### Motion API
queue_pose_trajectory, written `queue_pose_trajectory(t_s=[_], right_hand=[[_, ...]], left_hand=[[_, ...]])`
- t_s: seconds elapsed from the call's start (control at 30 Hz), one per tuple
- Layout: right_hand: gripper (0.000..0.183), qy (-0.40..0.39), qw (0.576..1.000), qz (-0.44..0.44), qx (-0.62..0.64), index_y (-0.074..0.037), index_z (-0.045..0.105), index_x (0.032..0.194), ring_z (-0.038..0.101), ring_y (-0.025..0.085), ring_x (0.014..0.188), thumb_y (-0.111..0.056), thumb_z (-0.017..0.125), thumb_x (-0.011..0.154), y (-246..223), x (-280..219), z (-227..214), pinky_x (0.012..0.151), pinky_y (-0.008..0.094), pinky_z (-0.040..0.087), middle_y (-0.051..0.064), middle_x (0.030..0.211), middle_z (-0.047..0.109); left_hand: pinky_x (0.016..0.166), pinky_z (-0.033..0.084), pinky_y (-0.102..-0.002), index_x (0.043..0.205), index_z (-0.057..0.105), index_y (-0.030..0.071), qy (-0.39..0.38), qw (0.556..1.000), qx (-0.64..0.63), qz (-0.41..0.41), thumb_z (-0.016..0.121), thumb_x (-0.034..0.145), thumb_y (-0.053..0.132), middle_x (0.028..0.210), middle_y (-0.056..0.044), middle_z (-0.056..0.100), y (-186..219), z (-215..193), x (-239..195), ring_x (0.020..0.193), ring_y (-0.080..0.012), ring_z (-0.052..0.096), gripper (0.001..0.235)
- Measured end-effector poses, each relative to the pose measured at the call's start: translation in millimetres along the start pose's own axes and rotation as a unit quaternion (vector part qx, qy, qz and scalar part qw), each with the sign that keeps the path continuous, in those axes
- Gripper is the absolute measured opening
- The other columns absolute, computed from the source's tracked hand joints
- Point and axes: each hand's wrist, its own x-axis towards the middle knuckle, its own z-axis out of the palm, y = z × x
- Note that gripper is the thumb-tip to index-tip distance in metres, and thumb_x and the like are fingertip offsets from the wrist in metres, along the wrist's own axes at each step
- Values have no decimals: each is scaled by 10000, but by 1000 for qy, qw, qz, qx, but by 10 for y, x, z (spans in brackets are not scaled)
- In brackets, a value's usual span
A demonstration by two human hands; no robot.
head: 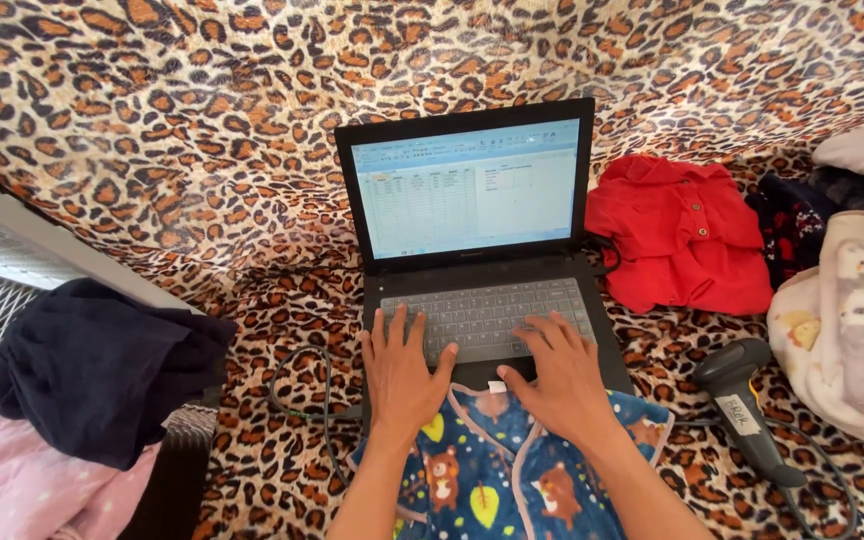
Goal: The person sits on the floor with a laptop on their lap, typing on the keyboard. They pick up a dark garment, scan it with a barcode scanner, and place it in a wire basket. They repeat this process with a blue patterned baby garment, typing on the laptop and scanning the item before placing it in the basket.
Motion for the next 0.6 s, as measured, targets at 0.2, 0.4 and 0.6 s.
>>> queue_pose_trajectory(t_s=[0.2, 0.4, 0.6], right_hand=[[564, 12, 999, -8, -29, -190, 647, 1369, 322, 355, 1529, -569, 583, 955, 82, 61, 244, 1139, 624, 308, 21, 1511, 535], [536, 15, 1000, 0, -21, -173, 650, 1359, 322, 346, 1531, -535, 578, 970, 115, 169, 194, 1122, 610, 316, 22, 1512, 552], [513, 25, 1000, -10, -16, -159, 643, 1364, 329, 360, 1528, -491, 581, 977, 44, 259, 186, 1122, 588, 314, 34, 1505, 562]], left_hand=[[1219, 159, -655, 1482, 545, 157, -2, 998, 30, 55, 493, 987, 634, 1611, -201, 351, -41, 96, 145, 1538, -460, 190, 690], [1206, 82, -708, 1492, 529, 208, -29, 995, 73, 54, 384, 937, 795, 1697, -128, 209, 110, 40, 234, 1565, -462, 44, 820], [1198, 107, -699, 1524, 505, 213, -25, 997, 53, 56, 366, 963, 764, 1702, -131, 202, 161, 106, 242, 1561, -460, 69, 799]])
